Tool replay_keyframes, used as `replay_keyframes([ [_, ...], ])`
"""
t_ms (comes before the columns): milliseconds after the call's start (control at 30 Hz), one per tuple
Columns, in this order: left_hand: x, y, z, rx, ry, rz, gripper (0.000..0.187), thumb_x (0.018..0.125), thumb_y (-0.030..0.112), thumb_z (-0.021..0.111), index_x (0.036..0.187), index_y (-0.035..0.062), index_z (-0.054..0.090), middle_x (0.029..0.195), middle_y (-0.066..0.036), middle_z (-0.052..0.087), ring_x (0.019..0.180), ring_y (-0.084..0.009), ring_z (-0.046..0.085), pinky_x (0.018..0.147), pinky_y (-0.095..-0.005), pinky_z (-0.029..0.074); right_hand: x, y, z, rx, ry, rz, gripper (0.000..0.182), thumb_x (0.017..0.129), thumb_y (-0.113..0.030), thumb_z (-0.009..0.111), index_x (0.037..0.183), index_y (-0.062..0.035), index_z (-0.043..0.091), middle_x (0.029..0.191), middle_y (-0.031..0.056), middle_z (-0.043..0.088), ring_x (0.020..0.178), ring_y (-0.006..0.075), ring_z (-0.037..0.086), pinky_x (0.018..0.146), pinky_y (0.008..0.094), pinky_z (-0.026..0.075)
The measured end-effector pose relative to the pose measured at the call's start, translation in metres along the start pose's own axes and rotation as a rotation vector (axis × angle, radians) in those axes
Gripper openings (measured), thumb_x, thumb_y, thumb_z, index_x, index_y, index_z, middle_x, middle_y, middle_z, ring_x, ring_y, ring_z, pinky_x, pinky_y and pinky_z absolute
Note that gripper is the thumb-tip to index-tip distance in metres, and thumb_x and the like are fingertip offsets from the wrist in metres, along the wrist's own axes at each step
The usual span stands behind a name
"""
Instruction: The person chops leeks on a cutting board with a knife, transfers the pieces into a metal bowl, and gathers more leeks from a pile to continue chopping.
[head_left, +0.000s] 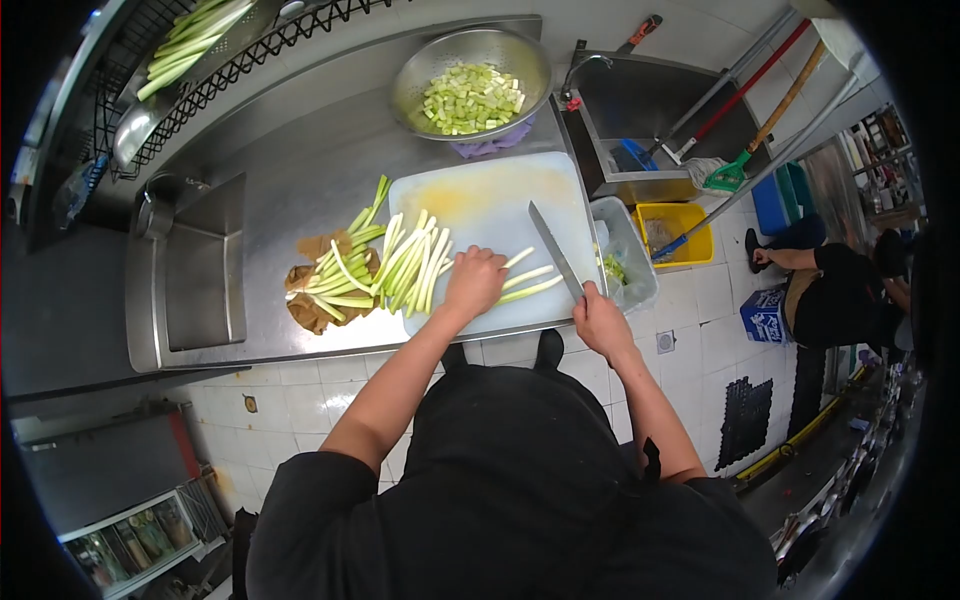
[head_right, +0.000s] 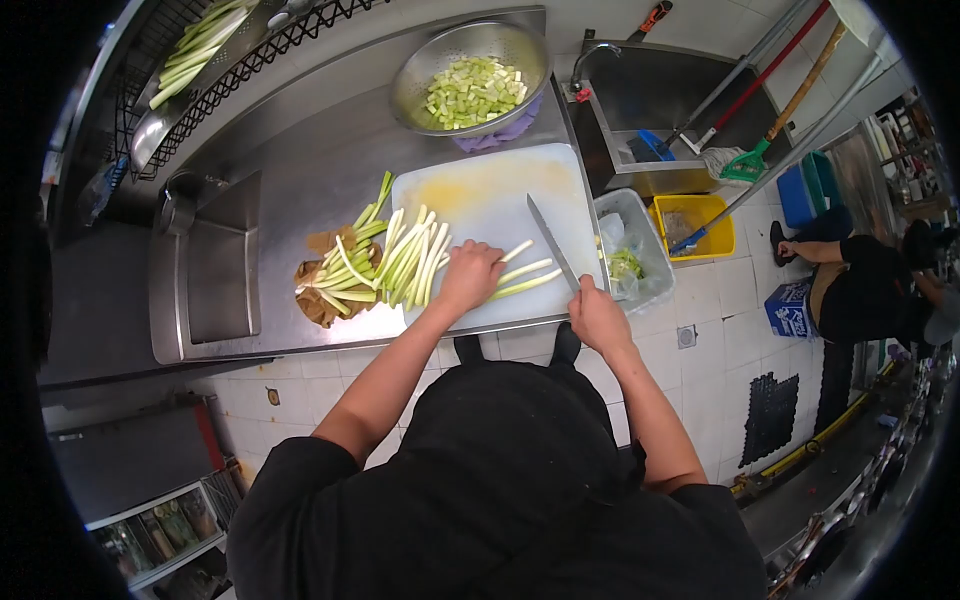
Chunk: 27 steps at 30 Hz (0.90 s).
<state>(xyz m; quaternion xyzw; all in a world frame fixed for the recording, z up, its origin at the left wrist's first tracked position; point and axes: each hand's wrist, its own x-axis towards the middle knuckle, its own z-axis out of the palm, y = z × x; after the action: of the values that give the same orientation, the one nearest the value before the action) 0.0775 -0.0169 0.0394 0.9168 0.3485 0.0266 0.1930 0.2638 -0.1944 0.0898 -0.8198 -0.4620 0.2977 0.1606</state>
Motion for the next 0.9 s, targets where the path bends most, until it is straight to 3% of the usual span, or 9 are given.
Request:
replay_keyframes([
  [167,-0.012,0.022,0.003,-0.306,0.117,0.218,0.03,0.088,0.021,0.072,0.113,0.0041,0.071,0.11,-0.012,0.065,0.109,-0.0327,0.057,0.098,-0.0445,0.044,-0.003,0.009,0.001,-0.022,0.052,-0.055,0.018,0.094,-0.013,0.051,0.102,0.0038,0.05,0.082,0.0323,0.066,0.083,0.0518,0.065,0.077,0.0609,0.049],
  [267,-0.018,0.025,0.009,-0.325,0.128,0.295,0.03,0.086,0.017,0.073,0.112,0.0023,0.07,0.111,-0.013,0.065,0.109,-0.0339,0.058,0.099,-0.0425,0.045,-0.014,0.014,-0.003,-0.006,0.101,-0.015,0.019,0.092,-0.012,0.053,0.1,0.0053,0.05,0.084,0.033,0.065,0.085,0.0519,0.064,0.078,0.0605,0.049],
  [567,-0.005,0.035,0.025,-0.368,0.194,0.354,0.029,0.083,0.012,0.074,0.11,0.0032,0.069,0.112,-0.011,0.064,0.102,-0.0325,0.057,0.091,-0.0429,0.047,-0.032,0.007,0.006,-0.034,0.051,-0.032,0.021,0.092,-0.011,0.057,0.101,0.0056,0.05,0.099,0.031,0.065,0.09,0.0499,0.066,0.081,0.0572,0.053],
  [667,-0.002,0.044,0.022,-0.366,0.248,0.365,0.029,0.084,0.013,0.072,0.112,0.0045,0.068,0.114,-0.011,0.063,0.103,-0.0318,0.057,0.089,-0.0427,0.047,-0.035,-0.001,-0.004,-0.082,0.037,0.03,0.022,0.093,-0.013,0.057,0.103,0.005,0.049,0.098,0.0303,0.065,0.09,0.0496,0.066,0.079,0.0575,0.053],
  [900,0.015,0.055,0.03,-0.331,0.167,0.319,0.027,0.083,0.012,0.069,0.109,0.0042,0.068,0.112,-0.011,0.063,0.105,-0.0326,0.057,0.089,-0.0422,0.046,-0.062,-0.018,-0.029,-0.107,-0.085,0.06,0.023,0.094,-0.013,0.057,0.104,0.0045,0.048,0.093,0.0288,0.067,0.088,0.05,0.067,0.076,0.0581,0.052],
])
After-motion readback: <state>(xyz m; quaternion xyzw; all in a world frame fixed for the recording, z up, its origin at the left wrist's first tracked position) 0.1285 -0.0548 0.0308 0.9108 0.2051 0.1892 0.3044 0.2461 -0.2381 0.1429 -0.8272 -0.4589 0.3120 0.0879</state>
